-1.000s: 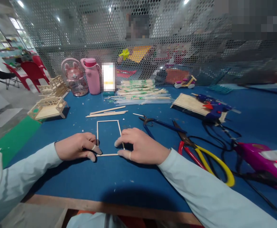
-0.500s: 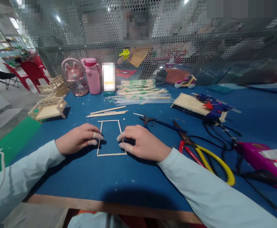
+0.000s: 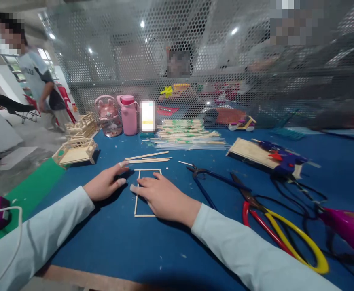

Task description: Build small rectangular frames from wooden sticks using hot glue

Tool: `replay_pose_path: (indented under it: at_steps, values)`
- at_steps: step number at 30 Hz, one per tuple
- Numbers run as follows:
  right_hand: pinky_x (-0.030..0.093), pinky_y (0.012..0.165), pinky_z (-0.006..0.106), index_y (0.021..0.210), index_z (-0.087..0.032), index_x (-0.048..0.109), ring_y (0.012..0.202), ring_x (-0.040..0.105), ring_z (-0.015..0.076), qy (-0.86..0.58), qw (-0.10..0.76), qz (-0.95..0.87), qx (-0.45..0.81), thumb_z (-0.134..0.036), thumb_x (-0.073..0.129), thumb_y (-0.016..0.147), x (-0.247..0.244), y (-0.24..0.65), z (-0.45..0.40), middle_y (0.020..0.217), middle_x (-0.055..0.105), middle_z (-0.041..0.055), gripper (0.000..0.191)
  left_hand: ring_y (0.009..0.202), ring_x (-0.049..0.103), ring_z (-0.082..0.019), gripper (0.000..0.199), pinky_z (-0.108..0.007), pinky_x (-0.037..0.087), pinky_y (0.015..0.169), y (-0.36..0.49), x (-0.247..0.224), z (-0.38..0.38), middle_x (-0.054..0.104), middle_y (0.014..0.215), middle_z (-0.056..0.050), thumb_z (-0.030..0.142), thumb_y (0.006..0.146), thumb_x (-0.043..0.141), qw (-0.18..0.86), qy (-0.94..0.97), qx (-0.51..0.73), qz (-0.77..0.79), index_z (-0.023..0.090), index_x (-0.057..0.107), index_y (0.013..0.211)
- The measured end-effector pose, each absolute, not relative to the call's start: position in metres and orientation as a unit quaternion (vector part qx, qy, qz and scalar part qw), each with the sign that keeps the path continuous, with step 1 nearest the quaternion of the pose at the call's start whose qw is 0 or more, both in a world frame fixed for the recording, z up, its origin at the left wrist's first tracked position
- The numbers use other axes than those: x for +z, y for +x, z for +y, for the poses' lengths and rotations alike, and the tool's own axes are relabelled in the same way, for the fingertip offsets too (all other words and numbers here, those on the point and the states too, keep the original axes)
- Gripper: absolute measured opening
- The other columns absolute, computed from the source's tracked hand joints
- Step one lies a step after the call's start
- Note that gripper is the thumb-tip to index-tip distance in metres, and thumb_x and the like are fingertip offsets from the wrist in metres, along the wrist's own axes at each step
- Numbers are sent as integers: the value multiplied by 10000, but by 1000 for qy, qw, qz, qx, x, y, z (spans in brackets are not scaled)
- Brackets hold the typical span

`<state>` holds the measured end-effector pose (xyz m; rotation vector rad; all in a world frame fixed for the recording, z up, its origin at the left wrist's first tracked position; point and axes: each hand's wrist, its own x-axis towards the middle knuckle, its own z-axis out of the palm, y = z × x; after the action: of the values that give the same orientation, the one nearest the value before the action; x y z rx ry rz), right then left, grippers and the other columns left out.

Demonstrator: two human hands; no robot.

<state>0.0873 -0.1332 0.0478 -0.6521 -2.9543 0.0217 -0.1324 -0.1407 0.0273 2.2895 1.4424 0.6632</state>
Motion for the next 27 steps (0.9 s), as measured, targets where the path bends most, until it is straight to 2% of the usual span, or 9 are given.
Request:
replay_pose_path:
  at_steps: [6,10,20,27]
  values:
    - [358,962,505,1204,-168,549,1138,517,246,-189,46,-980,37,-135,350,869,47,85,-131,1271,533,154,391,1303,317,-278,589,-547,246,1039,-127,25,-145,401,1375,-177,268,816,484,158,831,165,507,144,271,1352]
    - [411,948,435,1178,-169,575,1115,538,235,-187,45,-979,63,-152,356,881,48,81,-129,1277,536,128,369,1341,225,-288,573,-552,194,1058,-125,27,-146,352,1410,-159,260,830,450,154,829,127,522,147,266,1361]
    - [426,948,406,1159,-192,588,1141,521,228,-196,73,-973,96,-207,401,891,42,80,-125,1285,533,98,327,1344,214,-285,574,-538,177,1066,-122,30,-147,340,1424,-132,240,837,429,151,829,96,530,143,251,1373]
    - [420,953,407,1156,-182,594,1137,525,230,-206,82,-971,86,-220,415,888,38,77,-124,1280,534,115,324,1346,211,-279,563,-537,170,1067,-122,29,-147,352,1420,-119,238,839,420,152,829,98,528,171,249,1371]
